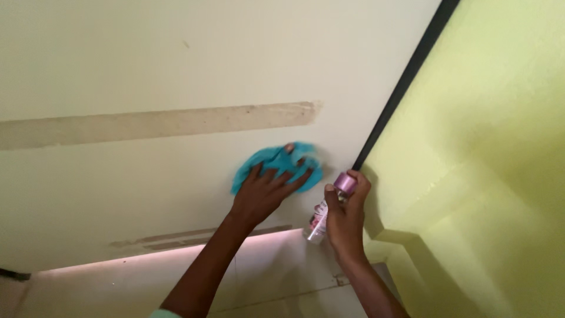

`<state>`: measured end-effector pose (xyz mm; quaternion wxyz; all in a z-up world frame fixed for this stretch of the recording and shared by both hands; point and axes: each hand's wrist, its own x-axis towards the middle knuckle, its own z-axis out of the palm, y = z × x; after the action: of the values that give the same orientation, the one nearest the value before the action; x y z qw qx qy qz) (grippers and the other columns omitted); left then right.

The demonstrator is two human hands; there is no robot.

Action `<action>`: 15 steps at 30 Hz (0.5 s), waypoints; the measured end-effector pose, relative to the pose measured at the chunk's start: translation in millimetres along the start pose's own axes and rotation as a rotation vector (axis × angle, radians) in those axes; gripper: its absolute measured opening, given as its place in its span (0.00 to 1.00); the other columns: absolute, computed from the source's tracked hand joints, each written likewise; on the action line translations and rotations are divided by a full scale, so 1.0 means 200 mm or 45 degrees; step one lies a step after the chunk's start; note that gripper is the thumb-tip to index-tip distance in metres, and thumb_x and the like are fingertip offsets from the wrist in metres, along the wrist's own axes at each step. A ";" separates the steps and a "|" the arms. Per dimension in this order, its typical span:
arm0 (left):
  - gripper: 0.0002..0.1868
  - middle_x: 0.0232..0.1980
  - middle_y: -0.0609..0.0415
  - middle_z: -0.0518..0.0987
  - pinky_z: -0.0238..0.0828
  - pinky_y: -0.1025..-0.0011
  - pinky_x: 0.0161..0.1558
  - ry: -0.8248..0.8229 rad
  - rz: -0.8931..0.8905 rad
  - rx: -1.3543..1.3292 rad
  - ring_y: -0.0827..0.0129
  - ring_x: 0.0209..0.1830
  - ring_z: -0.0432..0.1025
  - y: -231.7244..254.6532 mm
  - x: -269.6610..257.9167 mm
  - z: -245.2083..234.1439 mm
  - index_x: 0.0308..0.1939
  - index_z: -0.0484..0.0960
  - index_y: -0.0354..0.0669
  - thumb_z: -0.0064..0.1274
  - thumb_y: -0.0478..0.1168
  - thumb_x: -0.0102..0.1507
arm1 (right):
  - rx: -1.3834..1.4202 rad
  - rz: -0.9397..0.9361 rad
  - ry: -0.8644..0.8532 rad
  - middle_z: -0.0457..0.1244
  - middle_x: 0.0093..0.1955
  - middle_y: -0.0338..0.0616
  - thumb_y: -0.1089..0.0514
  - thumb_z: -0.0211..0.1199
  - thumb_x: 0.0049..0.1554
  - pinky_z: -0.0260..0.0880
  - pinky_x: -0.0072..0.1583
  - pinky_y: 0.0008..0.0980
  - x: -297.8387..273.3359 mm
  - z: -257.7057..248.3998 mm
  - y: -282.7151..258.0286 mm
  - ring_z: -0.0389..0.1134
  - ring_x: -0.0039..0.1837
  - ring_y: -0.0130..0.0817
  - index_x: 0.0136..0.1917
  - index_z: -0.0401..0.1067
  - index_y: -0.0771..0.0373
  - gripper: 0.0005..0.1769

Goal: The person wipes a white wall with a blue cloth while holding a small pink bottle in the other hand. They repeatedly rub the cloth against the wall surface, focusing on a specific area with a horizontal mark.

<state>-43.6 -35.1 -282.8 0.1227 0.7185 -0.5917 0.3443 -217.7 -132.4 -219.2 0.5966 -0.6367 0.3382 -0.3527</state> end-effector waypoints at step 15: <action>0.22 0.70 0.58 0.70 0.51 0.53 0.74 -0.638 0.925 0.018 0.59 0.74 0.57 0.13 -0.21 0.76 0.57 0.80 0.53 0.54 0.42 0.58 | -0.101 0.140 0.070 0.60 0.62 0.48 0.53 0.59 0.61 0.68 0.58 0.43 -0.03 -0.02 0.11 0.64 0.58 0.39 0.73 0.49 0.49 0.32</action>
<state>-17.7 -98.8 -426.4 -0.1586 0.5261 -0.8150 0.1842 -224.0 -131.0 -240.8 0.5798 -0.6304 0.4027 -0.3230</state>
